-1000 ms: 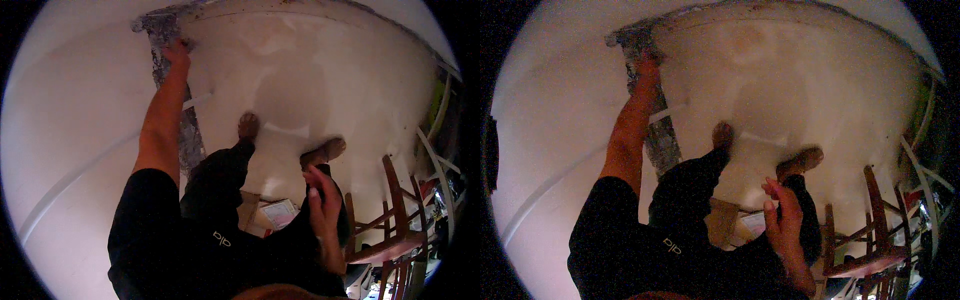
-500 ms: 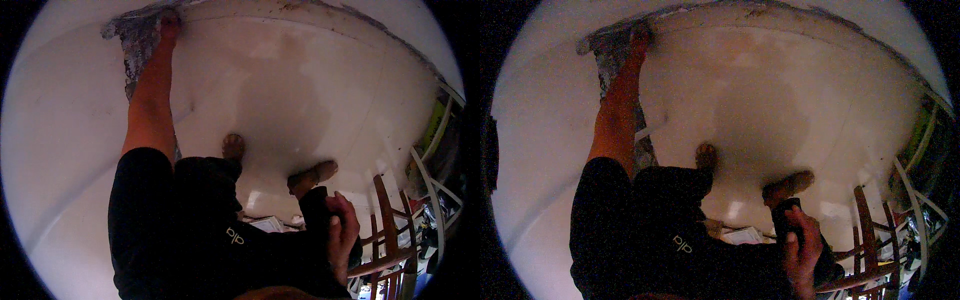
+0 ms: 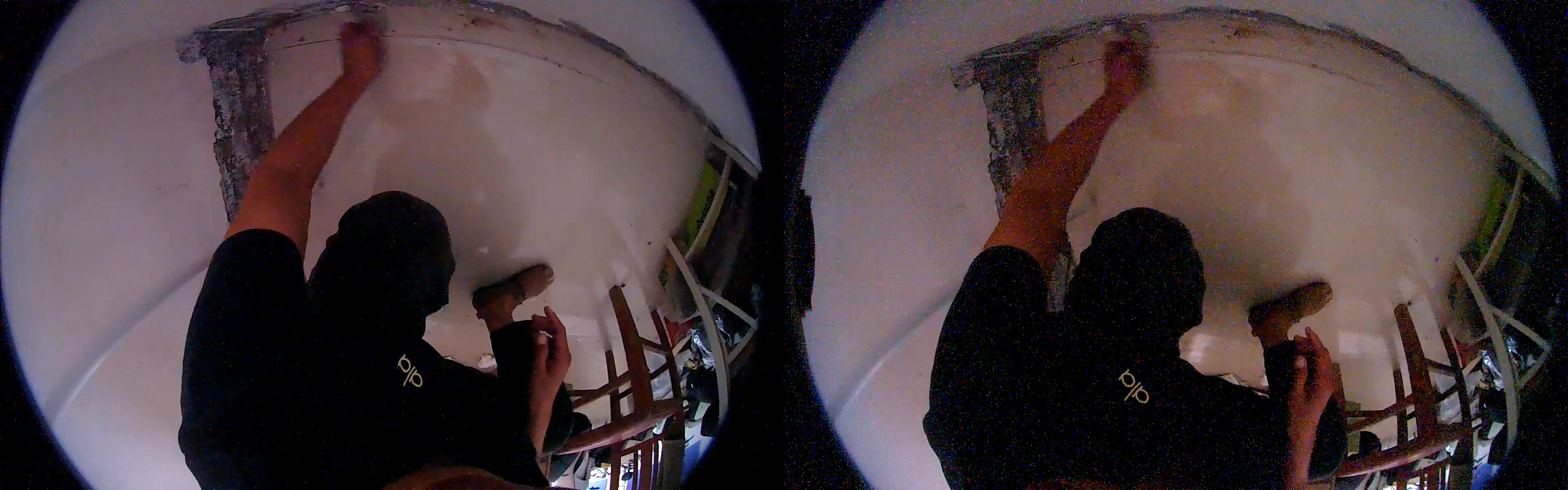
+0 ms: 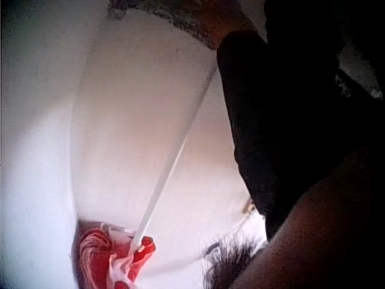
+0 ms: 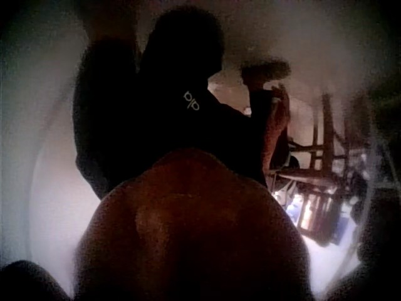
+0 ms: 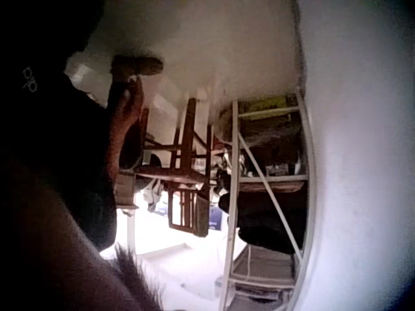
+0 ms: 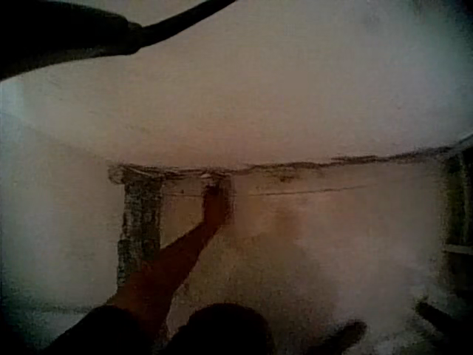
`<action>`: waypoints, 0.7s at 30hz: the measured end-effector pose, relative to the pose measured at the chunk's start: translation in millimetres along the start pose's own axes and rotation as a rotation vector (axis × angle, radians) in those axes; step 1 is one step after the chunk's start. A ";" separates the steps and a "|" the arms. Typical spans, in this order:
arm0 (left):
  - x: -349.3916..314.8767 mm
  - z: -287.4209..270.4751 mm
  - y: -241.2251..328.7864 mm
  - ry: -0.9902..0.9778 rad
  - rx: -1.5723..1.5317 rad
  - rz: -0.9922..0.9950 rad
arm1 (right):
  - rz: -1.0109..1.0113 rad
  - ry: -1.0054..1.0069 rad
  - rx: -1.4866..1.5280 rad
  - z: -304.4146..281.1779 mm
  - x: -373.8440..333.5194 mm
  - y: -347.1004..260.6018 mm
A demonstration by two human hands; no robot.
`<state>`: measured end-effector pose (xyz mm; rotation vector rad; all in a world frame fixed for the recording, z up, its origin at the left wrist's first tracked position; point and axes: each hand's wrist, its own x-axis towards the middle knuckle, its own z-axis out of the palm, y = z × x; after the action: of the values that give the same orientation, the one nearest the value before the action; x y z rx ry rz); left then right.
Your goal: The person rubs the tiled floor with a cloth and moves nearby papers and a stool to reach different areas.
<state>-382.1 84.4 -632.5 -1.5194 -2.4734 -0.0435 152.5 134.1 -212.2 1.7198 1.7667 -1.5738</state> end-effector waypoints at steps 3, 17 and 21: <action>5.4 -19.1 -3.1 0.000 0.023 0.266 | -0.062 0.050 -0.049 -0.6 -1.2 2.9; -7.0 26.6 -124.8 -0.670 0.196 -0.329 | 0.073 0.002 -0.023 24.6 -22.1 5.9; 0.5 -1.6 -100.4 -0.480 0.381 0.058 | 0.027 -0.014 -0.040 24.5 -20.2 0.1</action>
<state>-470.6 38.5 -620.9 -1.5618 -2.5639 0.8437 146.4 103.4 -206.9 1.7035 1.7487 -1.5249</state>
